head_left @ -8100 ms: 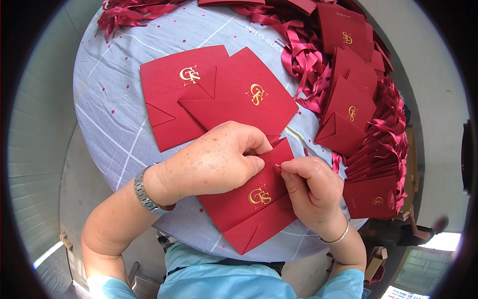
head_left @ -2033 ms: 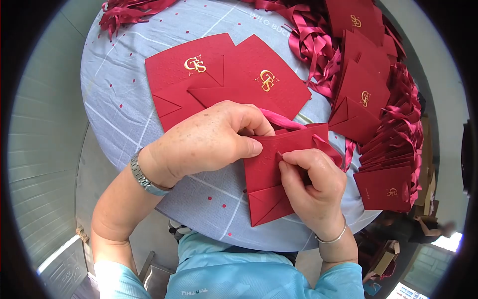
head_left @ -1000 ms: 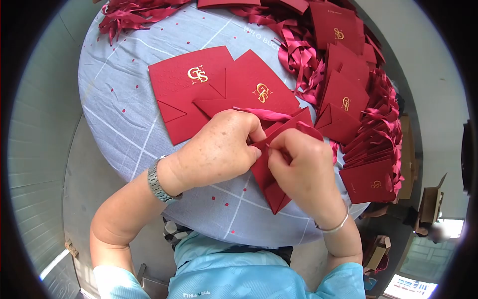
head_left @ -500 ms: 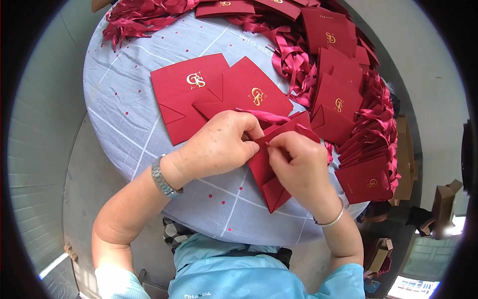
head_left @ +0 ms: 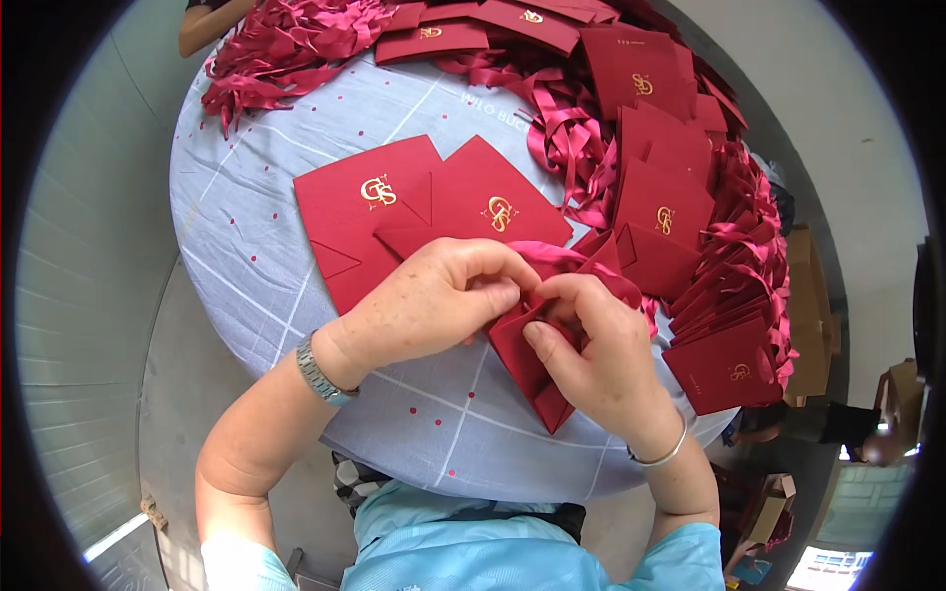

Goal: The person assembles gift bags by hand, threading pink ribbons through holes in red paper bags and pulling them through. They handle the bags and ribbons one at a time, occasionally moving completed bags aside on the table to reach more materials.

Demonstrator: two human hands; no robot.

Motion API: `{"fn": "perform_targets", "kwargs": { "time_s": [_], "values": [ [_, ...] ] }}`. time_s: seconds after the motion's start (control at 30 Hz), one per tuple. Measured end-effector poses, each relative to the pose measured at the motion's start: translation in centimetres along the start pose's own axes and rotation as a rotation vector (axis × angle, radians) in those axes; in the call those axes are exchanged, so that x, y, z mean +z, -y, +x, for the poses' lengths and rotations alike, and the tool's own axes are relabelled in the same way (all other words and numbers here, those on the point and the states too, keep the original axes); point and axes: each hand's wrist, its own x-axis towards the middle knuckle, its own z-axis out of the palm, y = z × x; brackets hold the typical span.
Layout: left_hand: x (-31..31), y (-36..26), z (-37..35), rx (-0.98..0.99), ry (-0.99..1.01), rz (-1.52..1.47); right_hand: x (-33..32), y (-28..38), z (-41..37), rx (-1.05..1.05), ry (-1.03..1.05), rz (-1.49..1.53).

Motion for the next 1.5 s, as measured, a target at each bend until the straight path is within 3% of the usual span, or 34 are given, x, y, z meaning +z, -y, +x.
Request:
{"fn": "perform_targets", "kwargs": {
  "time_s": [0.13, 0.23, 0.33, 0.43, 0.5, 0.6, 0.67, 0.73, 0.83, 0.9, 0.93, 0.97, 1.07, 1.37, 1.43, 1.5],
  "values": [
    [-0.5, 0.3, 0.3, 0.256, 0.020, 0.220, 0.8, -0.4, -0.8, -0.050, -0.083, -0.032],
    [-0.2, 0.2, 0.5, 0.319, 0.037, 0.340, 0.7, -0.4, -0.8, -0.072, -0.098, -0.132],
    [-0.5, -0.5, 0.4, 0.262, 0.093, 0.504, 1.1, -0.4, -0.8, -0.046, -0.073, -0.074],
    [-0.2, 0.8, 0.6, 0.390, 0.019, 0.576, 1.5, -0.3, -1.2, -0.189, -0.114, -0.260],
    [-0.3, 1.1, 0.5, 0.441, -0.068, 0.638, 1.3, 1.1, -1.8, -0.382, -0.330, -0.467],
    [-0.8, 1.2, 0.5, 0.441, -0.084, 0.673, 1.7, -0.4, -7.1, -0.486, -0.194, -0.309],
    [-1.0, 1.3, 0.6, 0.446, -0.091, 0.687, 1.9, -1.1, -9.0, -0.428, -0.127, -0.336],
    [-0.9, 1.1, 0.5, 0.445, -0.098, 0.704, 2.1, -1.5, -9.5, -0.065, -0.017, -0.282],
    [-0.6, 0.3, -0.2, 0.397, -0.176, 0.868, 1.8, -1.6, -9.6, -0.107, 0.046, -0.346],
    [-1.2, -0.3, -0.6, 0.388, -0.443, 1.086, 1.8, -1.6, -9.5, -0.127, 0.053, -0.391],
    [-1.9, -0.1, -0.7, 0.413, -0.538, 0.987, 1.8, -1.6, -9.5, -0.129, 0.059, -0.391],
    [-2.4, -0.1, -0.8, 0.414, -0.539, 0.993, 1.8, -1.6, -9.5, -0.135, 0.064, -0.394],
    [-3.6, 0.2, -0.8, 0.349, -0.813, 1.106, 1.8, -1.4, -9.5, -0.132, 0.072, -0.371],
    [-5.2, 1.1, -0.2, 0.241, -1.039, 1.169, 2.1, -1.7, -9.8, -0.188, 0.023, -0.420],
    [-5.2, 0.8, -0.3, 0.273, -1.042, 1.143, 2.1, -1.7, -9.9, -0.191, 0.015, -0.419],
    [-5.1, 0.1, -0.2, 0.479, -1.120, 1.008, 2.2, -1.6, -9.9, -0.199, 0.006, -0.417]
  ]
}}
